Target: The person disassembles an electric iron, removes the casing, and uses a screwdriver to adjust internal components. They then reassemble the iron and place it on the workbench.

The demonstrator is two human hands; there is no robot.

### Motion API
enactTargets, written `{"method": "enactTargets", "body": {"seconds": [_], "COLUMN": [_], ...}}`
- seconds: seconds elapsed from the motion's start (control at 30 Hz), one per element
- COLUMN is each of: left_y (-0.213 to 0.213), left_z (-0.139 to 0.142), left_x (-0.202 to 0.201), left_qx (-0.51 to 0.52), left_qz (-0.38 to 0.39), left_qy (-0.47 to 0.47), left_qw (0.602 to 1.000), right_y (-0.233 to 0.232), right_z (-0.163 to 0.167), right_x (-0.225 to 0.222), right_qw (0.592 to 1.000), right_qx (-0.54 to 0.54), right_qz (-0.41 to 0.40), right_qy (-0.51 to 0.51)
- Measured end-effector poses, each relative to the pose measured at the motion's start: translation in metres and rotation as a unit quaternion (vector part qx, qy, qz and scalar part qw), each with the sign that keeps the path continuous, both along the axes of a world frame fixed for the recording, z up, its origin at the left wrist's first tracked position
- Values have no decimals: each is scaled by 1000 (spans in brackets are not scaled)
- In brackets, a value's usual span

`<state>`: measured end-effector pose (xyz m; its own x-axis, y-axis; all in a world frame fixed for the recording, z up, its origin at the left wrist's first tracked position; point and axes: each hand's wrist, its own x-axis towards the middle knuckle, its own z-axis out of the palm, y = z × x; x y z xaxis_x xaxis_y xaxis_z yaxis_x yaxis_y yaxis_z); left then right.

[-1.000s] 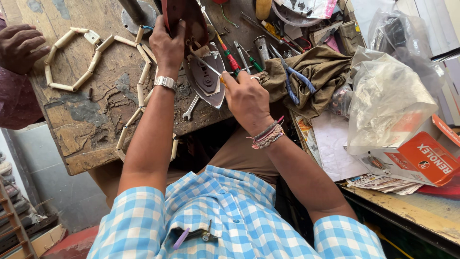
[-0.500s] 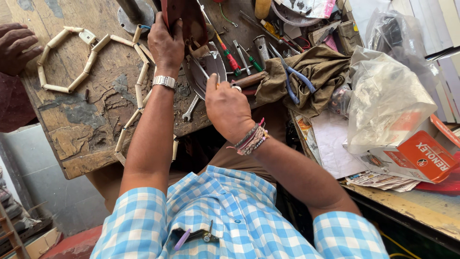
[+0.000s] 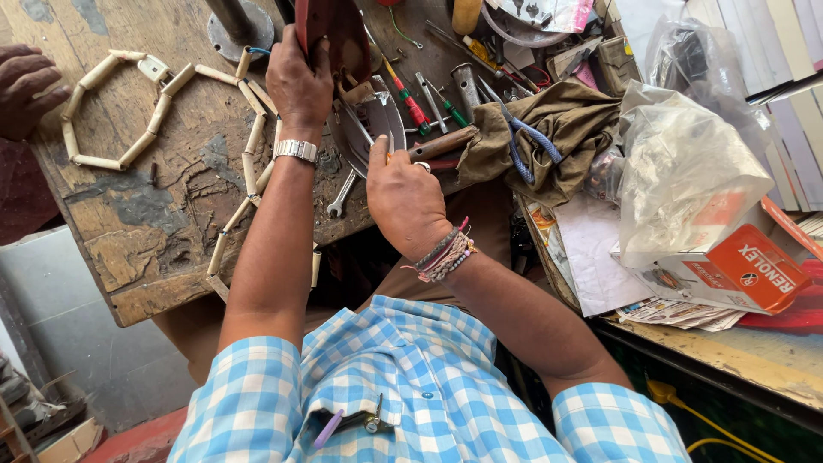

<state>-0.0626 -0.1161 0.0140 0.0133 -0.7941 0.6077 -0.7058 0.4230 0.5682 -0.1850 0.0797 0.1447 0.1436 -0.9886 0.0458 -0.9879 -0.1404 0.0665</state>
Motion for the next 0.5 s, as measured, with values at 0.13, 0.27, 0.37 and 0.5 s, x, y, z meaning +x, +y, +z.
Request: {"method": "enactTargets", "body": {"seconds": [0.13,0.27,0.37,0.5], "left_y": [0,-1,-1,-4], "left_z": [0,-2,-4,-8], "left_x": [-1,-2,-3,-2], "left_qx": [-15,62,125,155], "left_qz": [-2,-80,-161,-196], "left_qy": [3,134,261,307], "left_qw": [1000,986,943,918], "right_y": [4,11,21,31], "right_z": [-5,-5,-1,0], "right_x": [-4,-30,-62,-88], "right_qw": [999,995,985,972], "right_qx": [-20,-50,-87,-145], "right_qz": [4,-7,-20,-55], "right_qy": [-48,-85,-151,-179]}}
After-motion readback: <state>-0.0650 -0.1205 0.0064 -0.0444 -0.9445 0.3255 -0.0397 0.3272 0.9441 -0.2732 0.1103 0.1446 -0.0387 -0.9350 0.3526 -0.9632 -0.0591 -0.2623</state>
